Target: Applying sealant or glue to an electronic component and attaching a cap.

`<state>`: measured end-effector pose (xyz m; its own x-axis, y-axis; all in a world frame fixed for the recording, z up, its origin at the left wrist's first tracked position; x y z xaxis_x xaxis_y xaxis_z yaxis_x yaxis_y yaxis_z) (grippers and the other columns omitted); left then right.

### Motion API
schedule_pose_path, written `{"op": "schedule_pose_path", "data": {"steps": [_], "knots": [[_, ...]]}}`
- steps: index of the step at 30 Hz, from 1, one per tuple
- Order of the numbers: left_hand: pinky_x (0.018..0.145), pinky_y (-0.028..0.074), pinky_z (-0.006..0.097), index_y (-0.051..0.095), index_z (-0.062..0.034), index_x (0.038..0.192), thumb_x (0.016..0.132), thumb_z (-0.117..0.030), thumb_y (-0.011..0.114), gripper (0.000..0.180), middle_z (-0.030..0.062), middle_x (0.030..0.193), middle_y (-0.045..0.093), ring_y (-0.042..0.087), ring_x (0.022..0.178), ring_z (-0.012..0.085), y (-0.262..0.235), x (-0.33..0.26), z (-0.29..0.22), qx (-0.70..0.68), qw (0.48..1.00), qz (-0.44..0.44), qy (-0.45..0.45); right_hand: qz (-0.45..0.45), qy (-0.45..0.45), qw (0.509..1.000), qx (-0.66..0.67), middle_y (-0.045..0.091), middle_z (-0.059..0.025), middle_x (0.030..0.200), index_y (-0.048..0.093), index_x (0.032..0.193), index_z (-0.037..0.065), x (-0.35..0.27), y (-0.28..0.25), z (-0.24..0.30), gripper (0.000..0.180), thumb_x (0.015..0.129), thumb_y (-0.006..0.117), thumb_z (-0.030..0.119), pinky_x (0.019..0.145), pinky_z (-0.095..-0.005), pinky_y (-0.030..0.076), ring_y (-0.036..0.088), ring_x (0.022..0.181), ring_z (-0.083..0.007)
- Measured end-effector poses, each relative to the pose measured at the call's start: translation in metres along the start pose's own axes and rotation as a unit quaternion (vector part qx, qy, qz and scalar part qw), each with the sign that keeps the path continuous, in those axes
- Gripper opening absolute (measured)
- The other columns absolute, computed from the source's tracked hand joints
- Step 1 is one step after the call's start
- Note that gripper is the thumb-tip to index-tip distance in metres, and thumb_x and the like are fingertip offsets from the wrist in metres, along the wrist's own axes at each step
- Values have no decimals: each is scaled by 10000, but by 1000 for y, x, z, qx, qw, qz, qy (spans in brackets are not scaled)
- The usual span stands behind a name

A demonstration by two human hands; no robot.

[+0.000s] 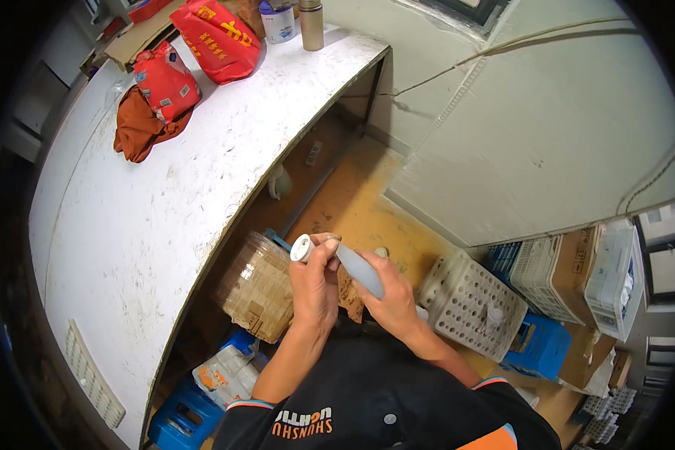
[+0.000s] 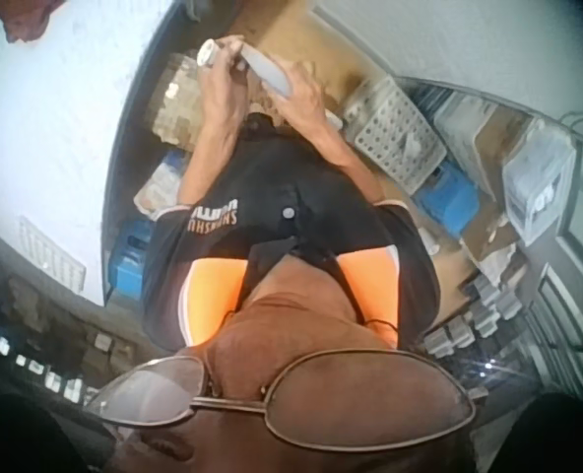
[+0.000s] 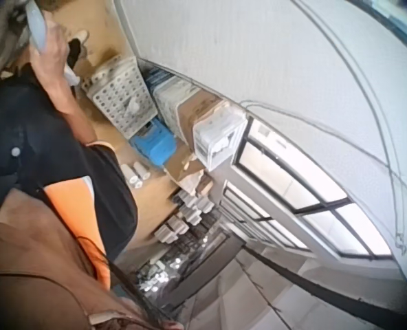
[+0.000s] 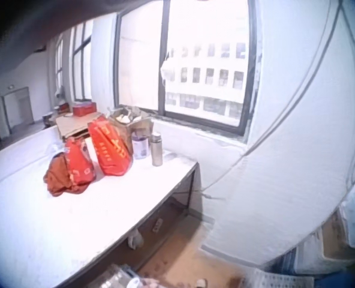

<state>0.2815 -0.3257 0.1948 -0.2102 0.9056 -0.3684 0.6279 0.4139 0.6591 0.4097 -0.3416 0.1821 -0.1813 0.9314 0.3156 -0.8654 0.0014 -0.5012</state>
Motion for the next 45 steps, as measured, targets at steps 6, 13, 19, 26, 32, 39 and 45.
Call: {"op": "schedule_pose_path", "data": {"steps": [6, 13, 19, 26, 32, 39, 45], "knots": [[615, 360, 208, 575, -12, 880, 783, -49, 603, 107, 5, 777, 542, 419, 649, 69, 58, 61, 21, 30, 996, -55, 71, 18, -2, 999, 42, 612, -139, 1019, 519, 1164, 66, 71, -33, -43, 439, 752, 670, 52, 728, -365, 502, 622, 883, -314], [693, 454, 298, 493, -63, 825, 856, -94, 540, 65, -15, 659, 407, 368, 577, 60, 120, 136, -25, 10, 933, -84, 351, 121, 56, 990, 38, 606, -157, 1044, 533, 1140, 44, 118, -85, -122, 416, 748, 668, 74, 761, -364, 494, 615, 912, -327], [584, 397, 211, 574, -51, 789, 823, -134, 663, 127, -38, 651, 553, 491, 621, 46, 90, 154, 32, 388, 902, -126, 141, 135, 247, 926, 253, 607, -101, 976, 525, 1129, 5, 154, -102, -161, 447, 741, 703, 136, 737, -300, 470, 593, 877, -169], [914, 391, 309, 621, -81, 1070, 733, 49, 602, 361, 109, 1157, 529, 509, 1076, 220, 55, 156, 41, 521, 808, -59, 267, 114, 301, 879, 352, 574, -77, 980, 490, 1148, -21, 179, -103, -187, 469, 757, 685, 149, 793, -272, 437, 543, 890, -134], [904, 395, 349, 567, -50, 820, 708, 55, 614, 161, 106, 1140, 538, 498, 1085, 256, 32, 166, 25, 408, 871, -110, 252, 162, 303, 866, 363, 569, -84, 1004, 482, 1151, -25, 205, -67, -170, 455, 762, 661, 126, 801, -277, 435, 544, 905, -150], [901, 415, 369, 649, -76, 925, 732, -80, 693, 198, 105, 1169, 561, 511, 1079, 272, -29, 186, -3, 466, 854, -149, 178, 234, 289, 866, 334, 570, -93, 1008, 482, 1161, -29, 244, 4, -151, 452, 775, 658, 127, 802, -273, 433, 543, 913, -148], [829, 464, 336, 661, -54, 970, 755, -149, 713, 241, 86, 957, 654, 594, 932, 237, -73, 205, -46, 526, 815, -208, 127, 315, 273, 867, 274, 565, -70, 999, 489, 1191, 1, 294, 67, -128, 493, 765, 674, 165, 786, -280, 439, 533, 904, -137]]}}
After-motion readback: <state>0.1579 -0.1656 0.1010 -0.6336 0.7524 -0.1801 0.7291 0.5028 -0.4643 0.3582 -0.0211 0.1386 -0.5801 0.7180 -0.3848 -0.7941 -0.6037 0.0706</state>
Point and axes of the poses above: each hand's wrist, its own x-axis towards the middle knuckle, its own y-axis out of the palm, z = x × y, the point moved 1 cm from there along x, towards the middle knuckle
